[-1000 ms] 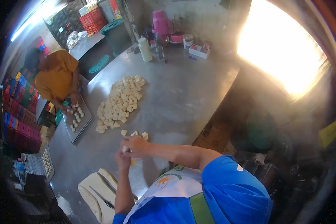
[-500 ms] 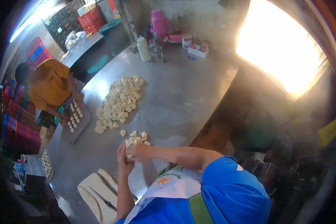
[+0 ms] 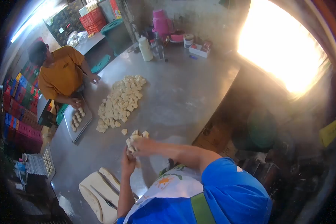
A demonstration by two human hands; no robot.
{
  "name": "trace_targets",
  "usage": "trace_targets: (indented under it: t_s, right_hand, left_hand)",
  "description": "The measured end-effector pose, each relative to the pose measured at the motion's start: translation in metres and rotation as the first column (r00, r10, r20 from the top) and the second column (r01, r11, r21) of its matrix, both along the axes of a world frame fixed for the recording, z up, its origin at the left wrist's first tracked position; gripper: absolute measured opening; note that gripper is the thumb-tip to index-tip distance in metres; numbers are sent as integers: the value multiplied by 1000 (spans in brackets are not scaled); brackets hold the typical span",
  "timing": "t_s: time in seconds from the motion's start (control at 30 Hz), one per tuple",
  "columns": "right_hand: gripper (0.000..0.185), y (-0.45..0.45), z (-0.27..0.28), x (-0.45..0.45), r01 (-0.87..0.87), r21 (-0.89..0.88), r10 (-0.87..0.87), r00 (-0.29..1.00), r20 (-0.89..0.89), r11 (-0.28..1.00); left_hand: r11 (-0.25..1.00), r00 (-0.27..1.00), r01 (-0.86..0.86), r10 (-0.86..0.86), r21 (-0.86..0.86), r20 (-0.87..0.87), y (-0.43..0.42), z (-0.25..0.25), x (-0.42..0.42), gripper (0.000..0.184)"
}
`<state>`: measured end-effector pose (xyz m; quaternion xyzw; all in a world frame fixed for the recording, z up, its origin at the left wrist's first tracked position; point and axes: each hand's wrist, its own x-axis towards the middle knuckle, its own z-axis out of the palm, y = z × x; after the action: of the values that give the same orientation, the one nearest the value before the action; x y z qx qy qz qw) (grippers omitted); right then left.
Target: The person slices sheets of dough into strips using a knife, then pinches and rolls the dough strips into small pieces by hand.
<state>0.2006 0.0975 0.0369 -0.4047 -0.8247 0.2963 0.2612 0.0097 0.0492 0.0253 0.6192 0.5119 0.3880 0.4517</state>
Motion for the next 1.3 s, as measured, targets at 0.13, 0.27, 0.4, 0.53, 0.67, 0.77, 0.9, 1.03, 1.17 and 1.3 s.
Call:
trace_targets:
  t_s: [0.13,0.27,0.4,0.53,0.67,0.77,0.9,1.03,1.17,1.3]
  right_hand:
    - [36,-13,12,-19,-230,22,231,967,-110,973]
    - [33,-12,28,-20,49,57,-36,977,-210,997]
    - [35,17,17,-3,239,-188,-182,943,280,953]
    - [35,25,-19,18,260,-107,-227,941,252,960]
    - [35,1,4,-8,-73,76,80,993,-88,994]
    - [34,-6,18,-23,-155,66,165,967,-194,986]
    - [32,-7,32,-28,116,42,-100,955,-278,992]
    - [32,29,9,-12,248,-104,-234,963,135,963]
    - [38,18,0,-10,335,-55,-325,936,137,941]
    - [35,-12,18,-38,18,-17,-19,997,-73,1000]
  left_hand:
    - [956,991,0,40,294,-131,6,16,-4,38]
    - [995,967,-44,63,85,-245,3,15,11,21]
    - [977,950,105,-43,185,-310,-14,37,25,14]
    - [987,999,-29,21,-159,-50,-6,24,6,23]
    - [865,921,-28,218,501,-324,15,25,9,31]
    - [850,987,-85,142,519,-71,16,21,0,30]
    - [986,975,36,1,160,-221,21,7,-2,22]
    - [988,961,143,-124,59,-248,-4,44,11,12]
    - [958,981,191,-196,215,2,13,23,-17,33]
    - [949,992,101,-71,299,-108,25,25,-26,48]
